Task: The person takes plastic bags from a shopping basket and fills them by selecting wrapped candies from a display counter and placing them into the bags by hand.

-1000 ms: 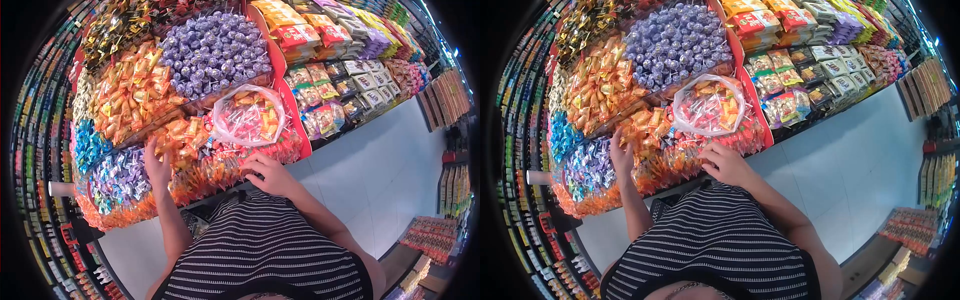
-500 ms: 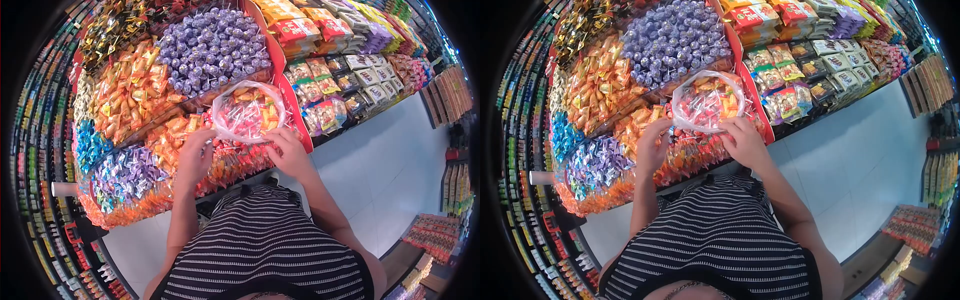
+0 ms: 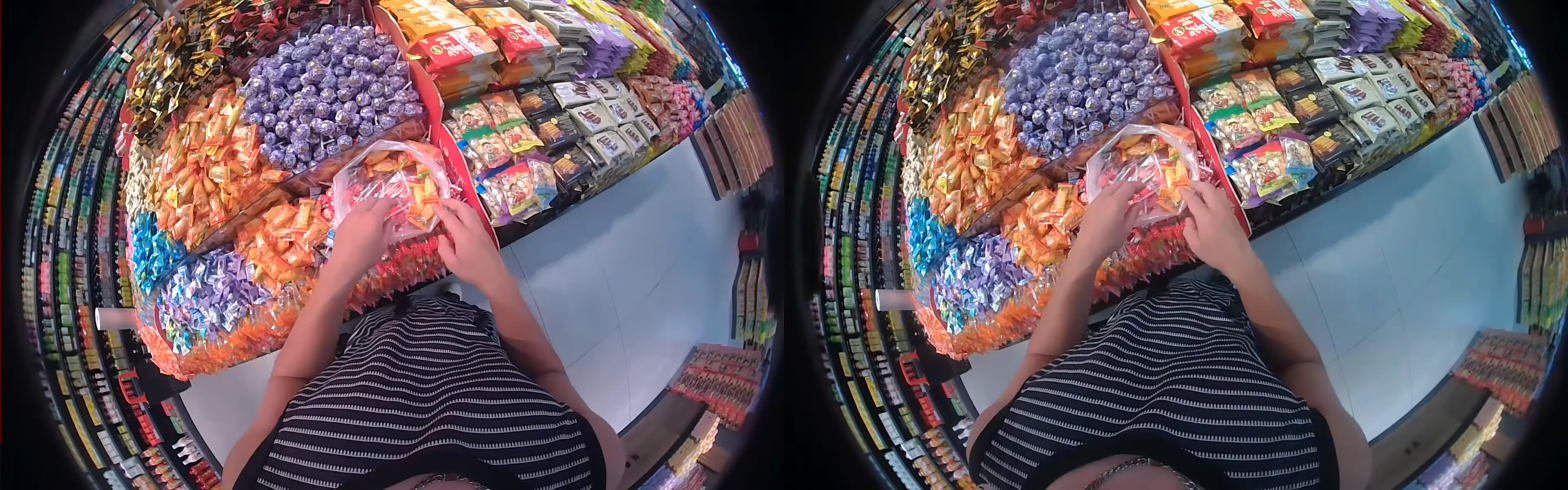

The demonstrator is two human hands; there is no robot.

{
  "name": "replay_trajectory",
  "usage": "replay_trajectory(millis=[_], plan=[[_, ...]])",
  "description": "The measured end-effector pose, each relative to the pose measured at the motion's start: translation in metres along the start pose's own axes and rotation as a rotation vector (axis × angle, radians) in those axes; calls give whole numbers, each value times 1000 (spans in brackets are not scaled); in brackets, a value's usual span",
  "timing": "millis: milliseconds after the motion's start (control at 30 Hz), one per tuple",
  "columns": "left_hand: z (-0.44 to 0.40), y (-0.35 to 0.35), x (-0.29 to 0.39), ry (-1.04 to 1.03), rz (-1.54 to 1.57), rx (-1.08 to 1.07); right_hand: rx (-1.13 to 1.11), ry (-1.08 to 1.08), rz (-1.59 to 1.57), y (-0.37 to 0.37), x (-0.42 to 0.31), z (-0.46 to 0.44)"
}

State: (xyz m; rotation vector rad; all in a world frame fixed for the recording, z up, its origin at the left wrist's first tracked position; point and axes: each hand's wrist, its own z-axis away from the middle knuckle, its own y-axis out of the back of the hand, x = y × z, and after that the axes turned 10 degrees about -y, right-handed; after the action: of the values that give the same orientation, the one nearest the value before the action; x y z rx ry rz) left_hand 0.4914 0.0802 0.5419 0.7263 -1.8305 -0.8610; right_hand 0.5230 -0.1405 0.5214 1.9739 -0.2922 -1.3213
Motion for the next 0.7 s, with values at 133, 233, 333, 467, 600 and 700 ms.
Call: replay_trajectory(millis=[133, 233, 333, 467, 600, 700], plan=[[-29, -29, 6, -5, 98, 34, -16, 5, -95, 0, 6, 0], [-41, -53, 2, -15, 13, 16, -36, 27, -86, 2, 10, 2], [-47, -60, 6, 12, -79, -30, -78, 63, -119, 5, 15, 2], [-50, -66, 6, 20, -5, 51, -163, 11, -215, 7, 21, -1], [-53, -71, 13, 44, -27, 150, -198, 0, -228, 9, 24, -5], [-53, -75, 14, 39, -65, 218, -216, 42, -230, 11, 26, -7]])
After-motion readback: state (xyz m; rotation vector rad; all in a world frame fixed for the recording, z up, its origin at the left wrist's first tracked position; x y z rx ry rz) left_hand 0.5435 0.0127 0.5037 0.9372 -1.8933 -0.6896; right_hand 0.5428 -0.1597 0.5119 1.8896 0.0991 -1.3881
